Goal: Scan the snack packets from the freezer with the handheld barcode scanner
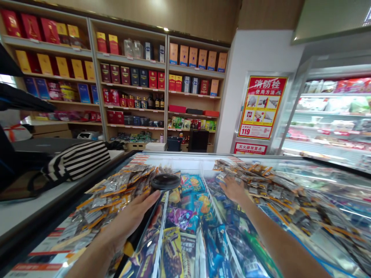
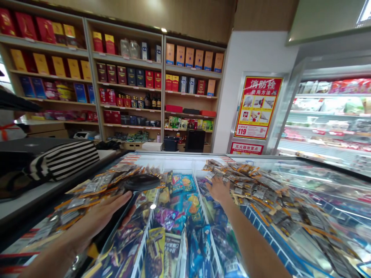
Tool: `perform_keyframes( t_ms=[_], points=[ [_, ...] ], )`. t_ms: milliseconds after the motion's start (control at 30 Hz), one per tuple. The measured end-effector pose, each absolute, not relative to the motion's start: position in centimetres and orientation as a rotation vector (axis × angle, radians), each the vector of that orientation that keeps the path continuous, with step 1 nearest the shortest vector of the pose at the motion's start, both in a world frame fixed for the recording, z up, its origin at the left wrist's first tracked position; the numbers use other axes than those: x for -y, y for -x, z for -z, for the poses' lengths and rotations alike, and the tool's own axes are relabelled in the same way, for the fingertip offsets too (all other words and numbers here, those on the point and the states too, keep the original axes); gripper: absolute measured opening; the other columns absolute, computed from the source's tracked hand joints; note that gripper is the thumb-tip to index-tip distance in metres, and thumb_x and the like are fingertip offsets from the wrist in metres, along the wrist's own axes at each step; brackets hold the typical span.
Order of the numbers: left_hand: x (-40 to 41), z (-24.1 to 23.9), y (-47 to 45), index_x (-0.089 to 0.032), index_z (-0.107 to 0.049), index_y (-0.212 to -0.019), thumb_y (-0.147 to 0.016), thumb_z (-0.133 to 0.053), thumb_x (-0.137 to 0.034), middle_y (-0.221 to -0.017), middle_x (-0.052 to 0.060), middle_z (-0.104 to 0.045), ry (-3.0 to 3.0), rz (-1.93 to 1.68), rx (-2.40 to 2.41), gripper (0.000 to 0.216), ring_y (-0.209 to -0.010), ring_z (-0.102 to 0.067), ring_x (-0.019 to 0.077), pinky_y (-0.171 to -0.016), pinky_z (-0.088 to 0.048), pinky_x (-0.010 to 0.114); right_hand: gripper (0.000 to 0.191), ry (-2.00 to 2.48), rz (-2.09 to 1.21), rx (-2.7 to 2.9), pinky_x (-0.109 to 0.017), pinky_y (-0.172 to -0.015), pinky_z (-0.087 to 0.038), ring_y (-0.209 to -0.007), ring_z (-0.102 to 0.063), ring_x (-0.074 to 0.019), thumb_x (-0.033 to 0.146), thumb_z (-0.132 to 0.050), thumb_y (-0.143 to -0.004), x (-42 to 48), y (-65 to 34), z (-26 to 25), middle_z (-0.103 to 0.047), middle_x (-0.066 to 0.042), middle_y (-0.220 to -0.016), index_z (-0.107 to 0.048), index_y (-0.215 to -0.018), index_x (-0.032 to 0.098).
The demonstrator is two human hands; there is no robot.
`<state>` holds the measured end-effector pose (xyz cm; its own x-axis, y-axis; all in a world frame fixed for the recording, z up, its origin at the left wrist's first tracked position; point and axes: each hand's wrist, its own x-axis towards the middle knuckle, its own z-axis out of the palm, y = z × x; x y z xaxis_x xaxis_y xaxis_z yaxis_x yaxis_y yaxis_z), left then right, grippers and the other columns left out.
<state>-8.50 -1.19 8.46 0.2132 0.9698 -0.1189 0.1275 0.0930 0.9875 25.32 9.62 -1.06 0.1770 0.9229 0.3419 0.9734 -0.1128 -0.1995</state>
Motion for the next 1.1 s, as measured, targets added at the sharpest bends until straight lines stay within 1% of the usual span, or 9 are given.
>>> perform_keyframes(
  t_ms=[67,167,267,400,500,567,700,833,1100],
  points=[
    [1.1,-8.2,8.6,-0.015,-0.049,-0.055,-0.064,-0.044,-0.055,-0.047,0.0,-0.05,-1.29,-0.898,-1.144,0.041,-0.042,-0.043,0.0096,-0.043,-0.033,0.021,0.04,1.978,0.178,1.866,-0.057,-0.088,-0.014,-0.112,-0.036,-0.0263,0.041,-0.032,-0.078,-8.6,-24.1,1.5,-0.047,-0.01,-0.118,-0.051,-0.105,0.02],
    [1.0,-7.8,8.6,-0.014,-0.049,-0.057,-0.065,-0.045,-0.053,-0.047,0.0,-0.05,-1.295,-0.868,-1.1,0.04,-0.042,-0.042,0.0093,-0.042,-0.032,0.021,0.037,1.806,0.119,1.95,-0.046,-0.088,-0.025,-0.101,-0.047,-0.0213,0.042,-0.029,-0.078,-6.7,-22.6,1.4,-0.057,-0.005,-0.104,-0.059,-0.09,0.023],
    [1.0,-7.5,8.5,-0.015,-0.049,-0.061,-0.064,-0.044,-0.055,-0.047,0.0,-0.05,-1.305,-0.857,-1.079,0.041,-0.041,-0.043,0.0093,-0.042,-0.031,0.021,0.039,1.835,0.14,1.814,-0.034,-0.077,-0.037,-0.086,-0.055,-0.0198,0.044,-0.032,-0.076,-5.9,-21.9,0.7,-0.062,-0.007,-0.091,-0.061,-0.082,0.02],
    [1.0,-7.3,8.3,-0.015,-0.049,-0.065,-0.063,-0.045,-0.056,-0.049,-0.001,-0.05,-1.307,-0.868,-1.068,0.041,-0.041,-0.042,0.0085,-0.04,-0.031,0.02,0.041,2.046,0.122,1.696,-0.035,-0.065,-0.039,-0.081,-0.055,-0.0269,0.05,-0.046,-0.064,-7.0,-21.6,0.0,-0.062,-0.013,-0.085,-0.06,-0.081,0.015],
    [1.1,-7.3,8.2,-0.015,-0.05,-0.064,-0.065,-0.043,-0.056,-0.048,-0.001,-0.051,-1.302,-0.853,-1.058,0.041,-0.04,-0.042,0.0081,-0.04,-0.031,0.02,0.029,1.969,-0.202,1.828,-0.031,-0.056,-0.039,-0.065,-0.057,-0.0227,0.045,-0.052,-0.06,-7.8,-21.4,0.0,-0.061,-0.007,-0.061,-0.058,-0.062,0.017],
    [1.2,-7.3,8.1,-0.014,-0.049,-0.061,-0.066,-0.043,-0.055,-0.046,-0.001,-0.05,-1.301,-0.835,-1.047,0.042,-0.039,-0.042,0.0079,-0.04,-0.031,0.02,0.022,1.848,-0.306,1.718,-0.028,-0.052,-0.039,-0.058,-0.055,-0.0193,0.04,-0.054,-0.057,-8.0,-21.3,0.1,-0.058,-0.002,-0.055,-0.055,-0.06,0.018],
    [1.4,-7.5,8.0,-0.014,-0.048,-0.063,-0.066,-0.045,-0.052,-0.051,0.0,-0.053,-1.234,-0.83,-0.986,0.038,-0.041,-0.044,0.0082,-0.041,-0.033,0.02,0.022,1.51,-0.375,1.286,-0.027,-0.052,-0.04,-0.056,-0.054,-0.017,0.034,-0.054,-0.057,-8.0,-20.7,0.2,-0.059,-0.001,-0.059,-0.049,-0.07,0.017],
    [1.7,-7.6,7.9,-0.014,-0.049,-0.065,-0.068,-0.046,-0.048,-0.055,0.0,-0.053,-1.16,-0.819,-0.88,0.034,-0.042,-0.044,0.0077,-0.041,-0.034,0.02,0.033,1.15,-0.559,1.129,-0.03,-0.064,-0.043,-0.071,-0.058,-0.0184,0.026,-0.053,-0.056,-8.2,-19.8,0.3,-0.063,-0.005,-0.079,-0.048,-0.088,0.016],
    [2.3,-7.7,7.4,-0.013,-0.05,-0.064,-0.069,-0.044,-0.048,-0.056,0.001,-0.052,-1.13,-0.778,-0.823,0.036,-0.043,-0.043,0.007,-0.041,-0.034,0.019,0.029,1.301,-0.418,1.259,-0.032,-0.071,-0.042,-0.077,-0.057,-0.0195,0.023,-0.049,-0.06,-8.3,-19.2,1.3,-0.064,-0.004,-0.083,-0.055,-0.087,0.015]
  ],
)
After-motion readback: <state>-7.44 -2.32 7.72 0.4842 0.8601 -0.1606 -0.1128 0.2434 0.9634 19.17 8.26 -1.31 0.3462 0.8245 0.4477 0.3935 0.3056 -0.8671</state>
